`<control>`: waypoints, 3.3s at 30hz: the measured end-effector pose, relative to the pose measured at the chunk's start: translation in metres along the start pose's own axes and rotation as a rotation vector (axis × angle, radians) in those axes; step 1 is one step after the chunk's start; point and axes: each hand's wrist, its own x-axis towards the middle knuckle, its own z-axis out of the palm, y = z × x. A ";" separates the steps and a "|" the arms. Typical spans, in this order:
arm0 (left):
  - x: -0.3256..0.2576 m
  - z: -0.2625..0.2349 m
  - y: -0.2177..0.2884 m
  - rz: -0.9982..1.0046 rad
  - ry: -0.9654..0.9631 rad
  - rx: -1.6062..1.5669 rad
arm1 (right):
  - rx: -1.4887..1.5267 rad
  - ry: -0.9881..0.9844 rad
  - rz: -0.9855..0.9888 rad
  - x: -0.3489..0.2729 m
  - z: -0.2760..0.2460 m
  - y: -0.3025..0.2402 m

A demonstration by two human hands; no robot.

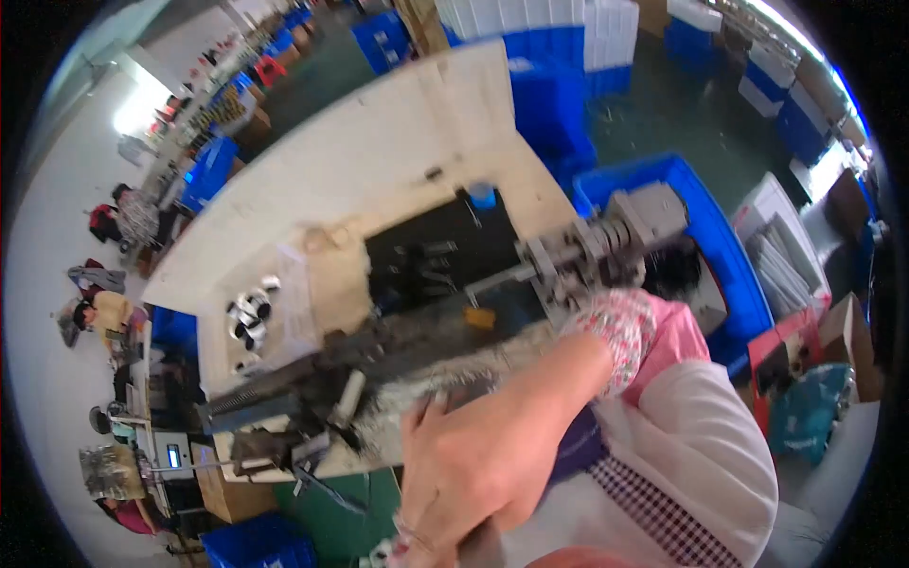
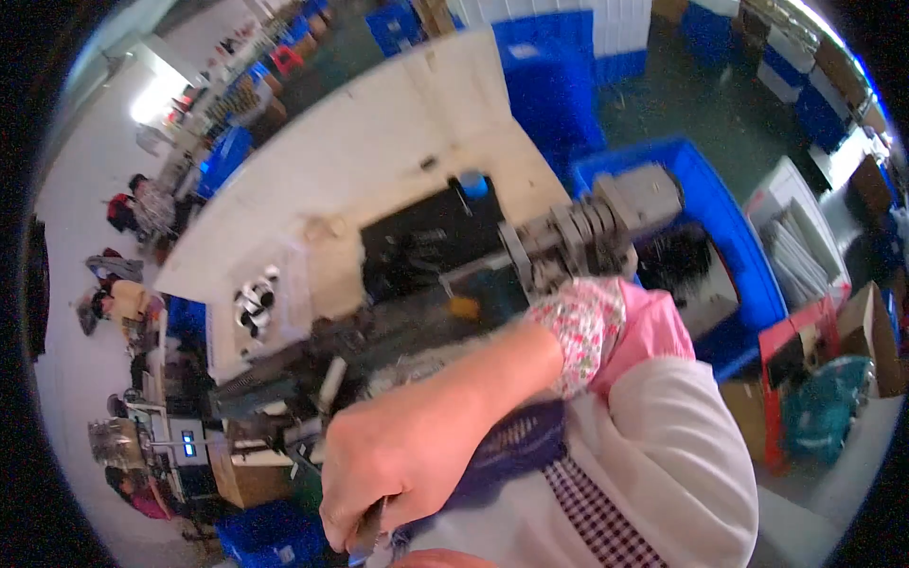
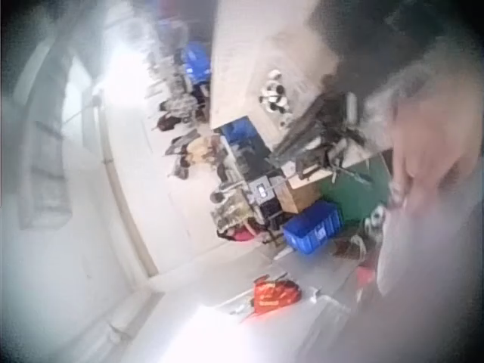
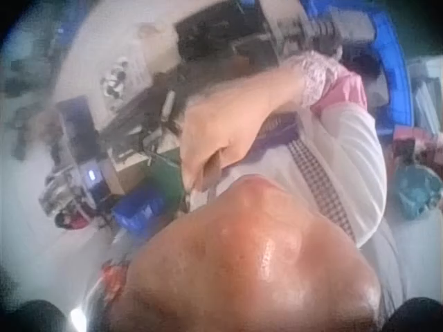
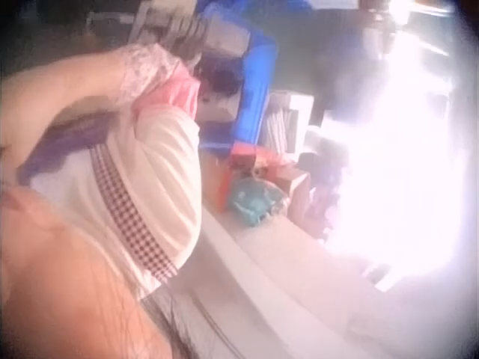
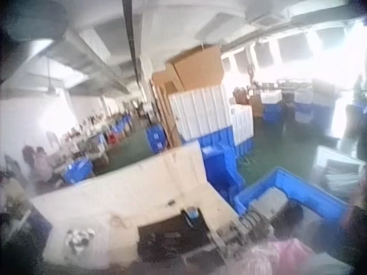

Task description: The recorder uses an industrial machine to comb and bind bundles of synthetic hair fibers for manufacturing.

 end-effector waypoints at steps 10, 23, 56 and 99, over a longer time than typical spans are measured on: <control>0.080 0.030 0.054 0.312 -0.224 0.285 | -0.537 0.173 0.686 -0.131 -0.015 -0.042; 0.068 -0.028 0.058 0.518 0.188 0.872 | -1.249 -0.037 0.631 -0.117 -0.095 0.061; 0.001 -0.054 0.004 -0.112 -0.392 -1.842 | -1.253 0.036 0.688 -0.107 -0.077 0.129; 0.064 0.063 0.012 -0.162 -0.072 -1.024 | -0.893 0.080 1.273 -0.172 -0.027 -0.038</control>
